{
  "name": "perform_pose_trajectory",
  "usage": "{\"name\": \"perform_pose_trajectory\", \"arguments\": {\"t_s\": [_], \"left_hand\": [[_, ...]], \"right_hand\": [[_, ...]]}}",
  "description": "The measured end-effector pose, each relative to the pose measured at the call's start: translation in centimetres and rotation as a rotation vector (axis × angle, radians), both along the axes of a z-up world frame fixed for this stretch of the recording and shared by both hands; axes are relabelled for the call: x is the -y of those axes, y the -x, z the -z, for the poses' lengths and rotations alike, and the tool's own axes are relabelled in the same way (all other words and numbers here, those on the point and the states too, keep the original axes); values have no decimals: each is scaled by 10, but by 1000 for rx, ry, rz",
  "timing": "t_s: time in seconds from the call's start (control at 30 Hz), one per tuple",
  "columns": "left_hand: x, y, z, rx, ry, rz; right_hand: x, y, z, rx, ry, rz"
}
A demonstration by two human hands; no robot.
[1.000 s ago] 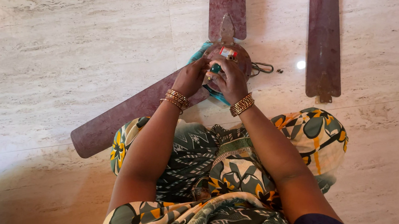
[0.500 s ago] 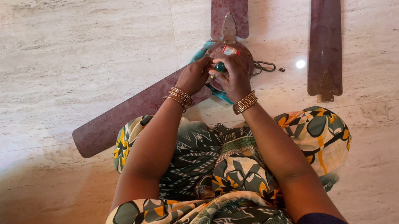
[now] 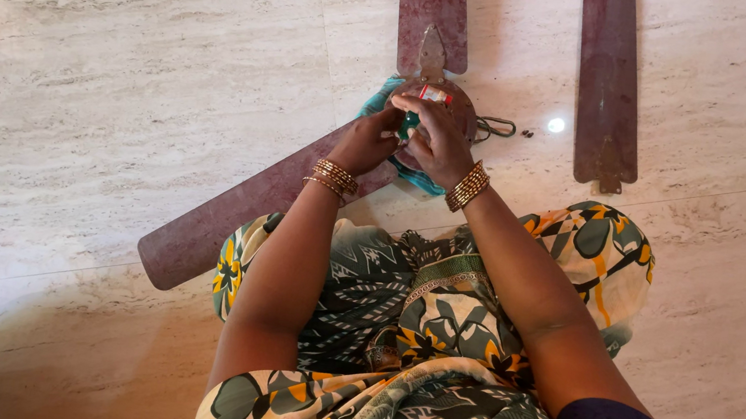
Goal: The person uses a screwdriver to remove screws from the central hub of a ceiling fan and detaches the fan blades one by one, placing them on the floor.
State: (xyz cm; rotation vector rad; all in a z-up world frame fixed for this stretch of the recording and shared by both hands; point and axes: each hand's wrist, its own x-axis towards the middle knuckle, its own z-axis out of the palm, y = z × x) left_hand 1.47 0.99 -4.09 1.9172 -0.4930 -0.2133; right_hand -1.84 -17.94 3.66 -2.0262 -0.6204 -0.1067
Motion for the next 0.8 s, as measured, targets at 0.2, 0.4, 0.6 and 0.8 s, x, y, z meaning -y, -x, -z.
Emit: {"name": "perform_pose_trajectory", "arguments": {"t_s": [0.2, 0.4, 0.6, 0.8], "left_hand": [[4, 6, -14, 8, -137, -25], [7, 13, -36, -2, -134, -21], [7, 12, -36, -20, -93, 13], [7, 9, -28, -53, -79, 47]], "right_hand": [[0, 7, 6, 229, 151, 140], [2, 15, 18, 135, 14, 284], [11, 16, 15, 130, -4, 118], [9, 17, 7, 228, -26, 98]]}}
